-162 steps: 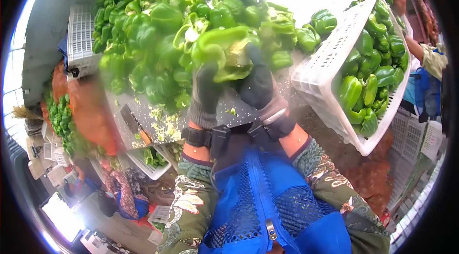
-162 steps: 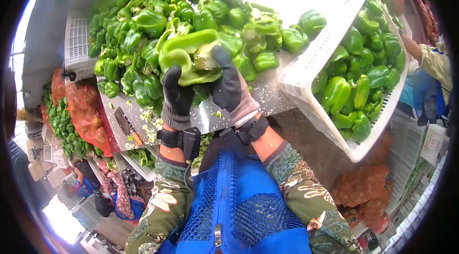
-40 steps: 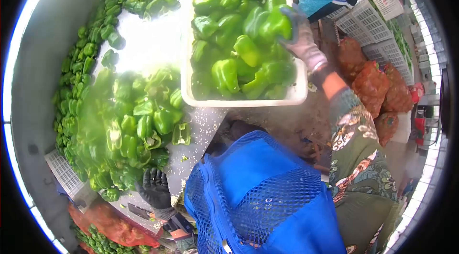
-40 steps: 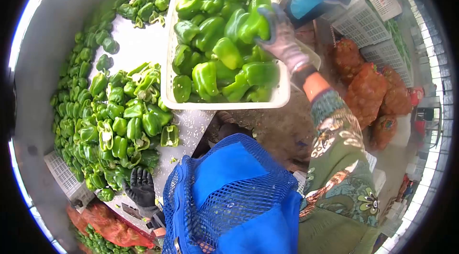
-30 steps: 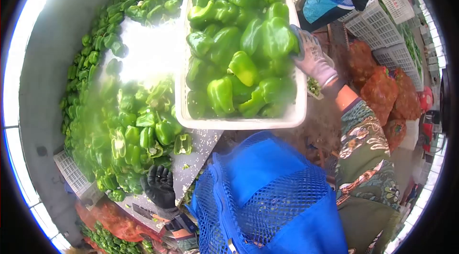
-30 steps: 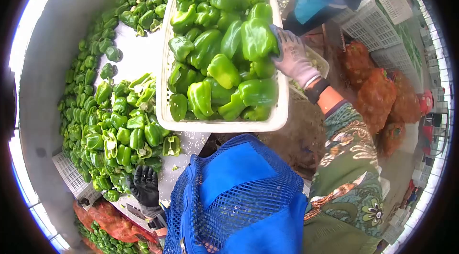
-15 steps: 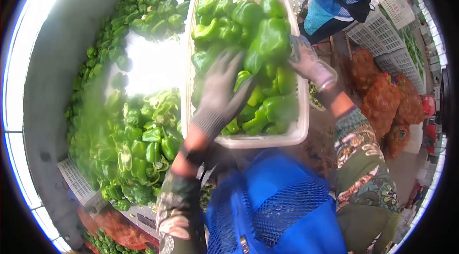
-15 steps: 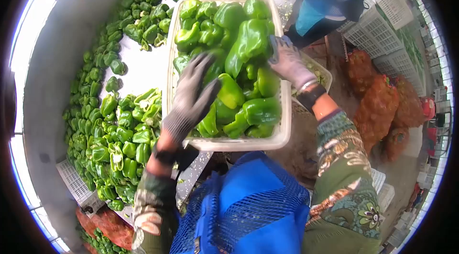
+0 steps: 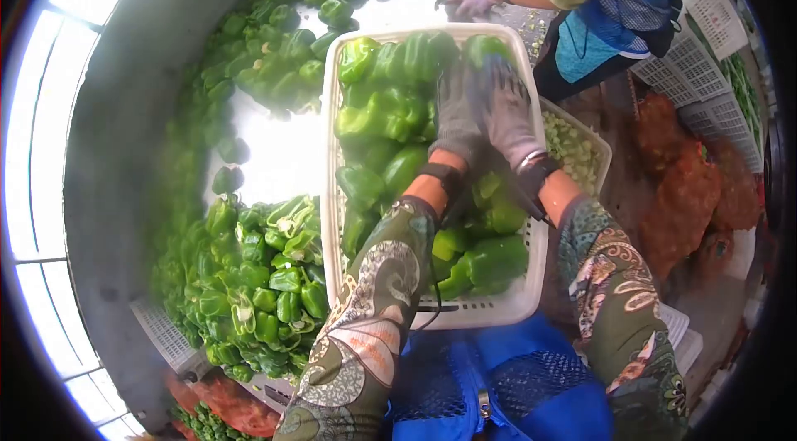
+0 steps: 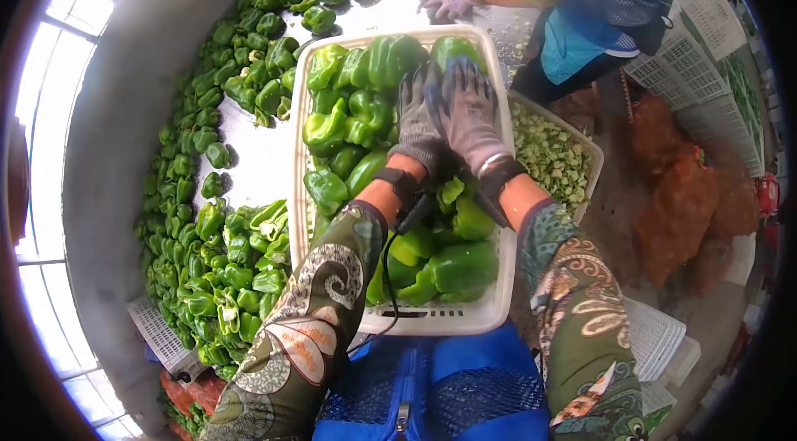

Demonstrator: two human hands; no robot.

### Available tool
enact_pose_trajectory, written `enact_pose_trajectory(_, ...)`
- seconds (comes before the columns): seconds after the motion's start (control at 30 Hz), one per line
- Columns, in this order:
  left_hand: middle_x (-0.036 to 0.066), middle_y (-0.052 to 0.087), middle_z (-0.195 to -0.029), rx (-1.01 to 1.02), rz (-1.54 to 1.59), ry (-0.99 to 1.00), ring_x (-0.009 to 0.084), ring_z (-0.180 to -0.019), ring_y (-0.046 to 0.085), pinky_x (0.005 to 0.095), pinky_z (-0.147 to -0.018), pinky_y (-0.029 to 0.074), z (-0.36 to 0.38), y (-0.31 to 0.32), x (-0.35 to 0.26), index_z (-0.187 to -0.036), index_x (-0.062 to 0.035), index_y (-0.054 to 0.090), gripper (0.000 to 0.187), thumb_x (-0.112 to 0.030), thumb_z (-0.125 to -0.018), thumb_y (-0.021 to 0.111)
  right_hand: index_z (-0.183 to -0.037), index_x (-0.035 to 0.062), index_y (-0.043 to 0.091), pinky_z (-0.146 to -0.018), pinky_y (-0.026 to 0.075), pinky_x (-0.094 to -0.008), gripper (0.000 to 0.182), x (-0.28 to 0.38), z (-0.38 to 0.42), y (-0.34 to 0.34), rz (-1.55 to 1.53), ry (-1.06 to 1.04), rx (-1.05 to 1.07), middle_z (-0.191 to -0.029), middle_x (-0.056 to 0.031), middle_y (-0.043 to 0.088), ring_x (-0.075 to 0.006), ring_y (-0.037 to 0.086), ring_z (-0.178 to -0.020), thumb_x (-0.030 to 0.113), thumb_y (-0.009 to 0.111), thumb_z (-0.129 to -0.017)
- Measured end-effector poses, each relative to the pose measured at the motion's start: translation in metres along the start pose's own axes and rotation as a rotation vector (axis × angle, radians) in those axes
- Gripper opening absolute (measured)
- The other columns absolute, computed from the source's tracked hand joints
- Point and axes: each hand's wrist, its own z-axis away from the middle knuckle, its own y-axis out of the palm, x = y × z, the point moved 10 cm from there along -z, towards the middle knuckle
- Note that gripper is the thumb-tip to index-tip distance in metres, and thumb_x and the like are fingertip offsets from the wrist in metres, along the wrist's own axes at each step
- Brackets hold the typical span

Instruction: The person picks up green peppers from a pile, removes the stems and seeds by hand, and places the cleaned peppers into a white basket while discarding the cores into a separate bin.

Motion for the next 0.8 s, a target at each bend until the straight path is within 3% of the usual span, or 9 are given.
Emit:
enact_pose_trajectory(0.2, 0.018, 0.025, -0.149, -0.010, 0.096, -0.048, 0.0331, -0.140, 0.018, 0.0449, -0.115, 0.012, 0.004, 0.012, 0.011, -0.143, -0.0092, 0.029, 0.067, -0.038, -0.086, 0.050, -0.142, 0.0042, 0.031, -0.108, 0.026, -0.0454, 0.067, 0.004, -0.002, 0.015, 0.241, 0.107, 0.032, -0.144, -0.0214, 0.033, -0.0360, 0.034, -0.132, 0.046, 0.043, -0.092)
enact_pose_trajectory(0.27, 0.017, 0.026, -0.148, -0.083, 0.168, -0.058, 0.0335, -0.139, 0.021, 0.0450, -0.115, 0.014, -0.002, -0.014, 0.009, -0.141, -0.0082, 0.034, 0.064, -0.033, -0.085, 0.053, -0.140, 0.0071, 0.034, -0.107, 0.029, -0.0447, 0.058, 0.011, -0.006, 0.005, 0.049, 0.048, -0.121, -0.142, -0.0199, 0.037, -0.0359, 0.036, -0.130, 0.037, 0.047, -0.092)
enact_pose_trajectory(0.3, 0.018, 0.027, -0.147, -0.026, -0.065, 0.027, 0.0337, -0.138, 0.025, 0.0445, -0.114, 0.020, -0.001, 0.008, 0.007, -0.137, -0.0085, 0.039, 0.061, -0.024, -0.081, 0.057, -0.140, 0.0076, 0.035, -0.106, 0.029, -0.0445, 0.056, 0.006, -0.002, 0.009, -0.036, -0.001, -0.170, -0.141, -0.0197, 0.038, -0.0359, 0.037, -0.130, 0.034, 0.047, -0.092)
enact_pose_trajectory(0.4, 0.017, 0.035, -0.143, 0.162, 0.058, 0.069, 0.0348, -0.135, 0.029, 0.0449, -0.112, 0.024, 0.002, -0.028, -0.006, -0.132, -0.0081, 0.045, 0.059, -0.018, -0.077, 0.059, -0.140, 0.0089, 0.036, -0.108, 0.029, -0.0441, 0.054, -0.011, 0.010, 0.019, -0.009, -0.097, -0.221, -0.140, -0.0194, 0.039, -0.0362, 0.037, -0.130, 0.029, 0.049, -0.092)
enact_pose_trajectory(0.53, 0.020, 0.048, -0.127, -0.248, -0.126, 0.182, 0.0381, -0.120, 0.044, 0.0455, -0.099, 0.037, -0.028, -0.117, 0.007, -0.121, -0.0050, 0.052, 0.051, -0.026, -0.076, 0.062, -0.141, 0.0079, 0.033, -0.111, 0.024, -0.0459, 0.065, 0.004, 0.014, 0.011, 0.123, 0.086, -0.122, -0.144, -0.0212, 0.033, -0.0361, 0.031, -0.133, 0.033, 0.057, -0.086)
enact_pose_trajectory(0.63, 0.021, 0.048, -0.126, 0.187, -0.089, -0.093, 0.0400, -0.120, 0.042, 0.0487, -0.098, 0.035, -0.055, -0.077, 0.034, -0.123, -0.0023, 0.050, 0.059, -0.037, -0.077, 0.062, -0.141, 0.0048, 0.031, -0.111, 0.024, -0.0463, 0.071, 0.020, 0.010, 0.009, 0.266, 0.034, -0.039, -0.143, -0.0234, 0.033, -0.0368, 0.031, -0.134, 0.033, 0.060, -0.083)
enact_pose_trajectory(0.7, 0.029, 0.030, -0.142, -0.161, -0.036, -0.055, 0.0447, -0.135, 0.023, 0.0536, -0.112, 0.015, -0.027, -0.027, 0.048, -0.137, 0.0015, 0.035, 0.076, -0.048, -0.082, 0.053, -0.142, 0.0041, 0.029, -0.110, 0.026, -0.0462, 0.065, 0.012, 0.008, 0.031, 0.225, 0.020, 0.052, -0.142, -0.0241, 0.034, -0.0373, 0.032, -0.132, 0.027, 0.054, -0.087)
enact_pose_trajectory(0.73, 0.031, 0.022, -0.146, -0.123, 0.092, -0.053, 0.0450, -0.138, 0.015, 0.0529, -0.115, 0.006, -0.016, -0.031, 0.047, -0.141, 0.0019, 0.030, 0.080, -0.050, -0.083, 0.050, -0.143, 0.0059, 0.029, -0.109, 0.028, -0.0453, 0.059, 0.018, 0.010, 0.028, 0.306, -0.001, -0.014, -0.142, -0.0244, 0.034, -0.0364, 0.033, -0.132, 0.027, 0.048, -0.091)
enact_pose_trajectory(0.8, 0.031, 0.017, -0.148, -0.078, 0.024, -0.117, 0.0477, -0.138, 0.013, 0.0555, -0.113, 0.006, -0.018, -0.019, 0.061, -0.145, 0.0007, 0.020, 0.090, -0.052, -0.080, 0.051, -0.145, 0.0077, 0.025, -0.110, 0.027, -0.0470, 0.064, 0.026, 0.012, 0.031, 0.387, -0.049, -0.059, -0.144, -0.0231, 0.032, -0.0383, 0.032, -0.132, 0.029, 0.050, -0.090)
